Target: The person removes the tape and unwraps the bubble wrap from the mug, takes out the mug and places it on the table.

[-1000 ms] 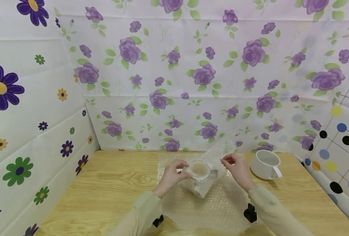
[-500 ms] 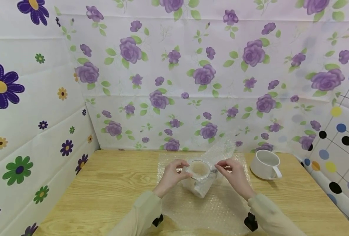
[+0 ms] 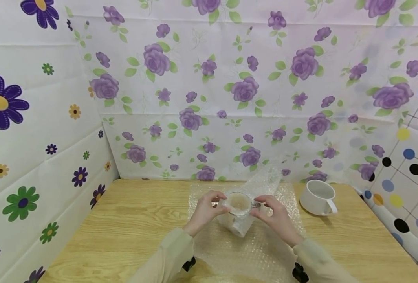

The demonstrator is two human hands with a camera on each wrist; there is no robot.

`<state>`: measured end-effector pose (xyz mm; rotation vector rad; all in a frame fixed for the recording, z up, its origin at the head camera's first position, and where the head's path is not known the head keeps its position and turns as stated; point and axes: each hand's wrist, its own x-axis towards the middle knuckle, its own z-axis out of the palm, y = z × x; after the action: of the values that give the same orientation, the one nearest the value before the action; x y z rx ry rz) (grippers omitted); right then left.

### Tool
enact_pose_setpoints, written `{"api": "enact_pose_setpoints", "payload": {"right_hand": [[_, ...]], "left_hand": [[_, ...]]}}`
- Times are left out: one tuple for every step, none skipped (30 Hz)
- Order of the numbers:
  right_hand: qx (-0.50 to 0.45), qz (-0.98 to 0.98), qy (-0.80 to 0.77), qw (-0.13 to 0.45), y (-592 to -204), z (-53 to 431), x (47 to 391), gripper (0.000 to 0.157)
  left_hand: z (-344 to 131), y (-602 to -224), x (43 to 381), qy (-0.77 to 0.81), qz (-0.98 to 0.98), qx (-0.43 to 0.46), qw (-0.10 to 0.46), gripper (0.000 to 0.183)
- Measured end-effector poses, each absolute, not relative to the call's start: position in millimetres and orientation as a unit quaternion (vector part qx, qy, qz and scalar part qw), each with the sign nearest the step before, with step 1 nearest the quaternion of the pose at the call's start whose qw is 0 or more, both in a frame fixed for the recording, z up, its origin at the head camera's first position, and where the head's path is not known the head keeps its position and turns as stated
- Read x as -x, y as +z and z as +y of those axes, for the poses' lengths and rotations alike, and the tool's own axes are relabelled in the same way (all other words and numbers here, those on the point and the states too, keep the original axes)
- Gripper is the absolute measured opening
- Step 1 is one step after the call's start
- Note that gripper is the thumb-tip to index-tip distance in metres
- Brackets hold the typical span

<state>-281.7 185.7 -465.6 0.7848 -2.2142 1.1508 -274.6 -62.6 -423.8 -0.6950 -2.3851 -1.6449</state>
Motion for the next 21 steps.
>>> {"api": "enact_pose_setpoints", "payload": {"right_hand": [[-0.287,-0.817,0.427,0.261,-465.5,184.4,281.1,0.038],[-0.282,-0.817,0.43,0.261,-465.0,183.0,280.4,0.037],[-0.279,-0.817,0.433,0.26,-464.4,181.7,279.7,0.036],[-0.276,-0.817,0.435,0.261,-463.8,180.7,279.3,0.035],[-0.273,-0.817,0.436,0.26,-463.3,179.8,279.0,0.034],[-0.27,-0.818,0.438,0.26,-462.8,179.2,278.5,0.032],[-0.268,-0.819,0.437,0.259,-462.7,179.0,278.4,0.032],[-0.266,-0.82,0.436,0.259,-462.5,178.9,278.3,0.031],[-0.265,-0.821,0.434,0.259,-462.5,179.0,278.5,0.031],[-0.264,-0.822,0.432,0.259,-462.4,179.2,278.6,0.03],[-0.263,-0.824,0.43,0.259,-462.3,179.4,278.7,0.03],[-0.263,-0.825,0.429,0.258,-461.8,179.5,278.4,0.03],[-0.263,-0.825,0.428,0.258,-461.4,179.6,278.3,0.03],[-0.263,-0.826,0.428,0.257,-460.9,179.6,278.0,0.03],[-0.263,-0.826,0.428,0.256,-460.7,179.7,277.9,0.03],[-0.263,-0.825,0.43,0.255,-460.3,179.7,277.5,0.031],[-0.262,-0.826,0.431,0.253,-459.9,179.7,277.2,0.031],[-0.26,-0.826,0.433,0.251,-459.6,179.7,276.8,0.031],[-0.259,-0.826,0.434,0.25,-459.4,179.8,276.6,0.031],[-0.258,-0.827,0.434,0.249,-459.4,179.9,276.6,0.032],[-0.257,-0.827,0.435,0.248,-459.3,180.0,276.5,0.032]], "left_hand": [[-62.6,-423.9,274.9,-0.549,-0.799,0.232,0.081,0.03],[-62.6,-423.5,275.0,-0.546,-0.801,0.231,0.08,0.03],[-62.7,-422.9,274.9,-0.542,-0.804,0.23,0.08,0.03],[-62.8,-422.2,274.7,-0.538,-0.808,0.229,0.079,0.03],[-62.9,-421.3,274.7,-0.533,-0.811,0.228,0.079,0.03],[-63.0,-420.6,274.8,-0.526,-0.815,0.228,0.08,0.03],[-63.1,-420.0,275.0,-0.521,-0.819,0.229,0.079,0.03],[-63.1,-419.5,275.3,-0.512,-0.824,0.23,0.08,0.031],[-63.3,-419.1,275.7,-0.504,-0.828,0.233,0.081,0.031],[-63.3,-418.9,276.2,-0.495,-0.832,0.236,0.081,0.031],[-63.4,-418.6,276.6,-0.487,-0.836,0.238,0.081,0.031],[-63.5,-418.2,276.9,-0.479,-0.84,0.241,0.081,0.031],[-63.5,-417.7,276.9,-0.471,-0.844,0.243,0.08,0.031],[-63.6,-417.0,277.0,-0.463,-0.848,0.247,0.081,0.031],[-63.6,-416.2,276.8,-0.458,-0.85,0.249,0.08,0.03],[-63.5,-415.4,276.6,-0.454,-0.852,0.249,0.078,0.03],[-63.5,-414.4,276.2,-0.451,-0.853,0.25,0.076,0.03],[-63.5,-413.6,276.2,-0.449,-0.854,0.251,0.074,0.03],[-63.5,-413.2,276.3,-0.446,-0.856,0.252,0.073,0.03],[-63.6,-412.8,276.7,-0.443,-0.857,0.255,0.074,0.03],[-63.6,-412.8,277.4,-0.441,-0.857,0.256,0.074,0.031]]}}
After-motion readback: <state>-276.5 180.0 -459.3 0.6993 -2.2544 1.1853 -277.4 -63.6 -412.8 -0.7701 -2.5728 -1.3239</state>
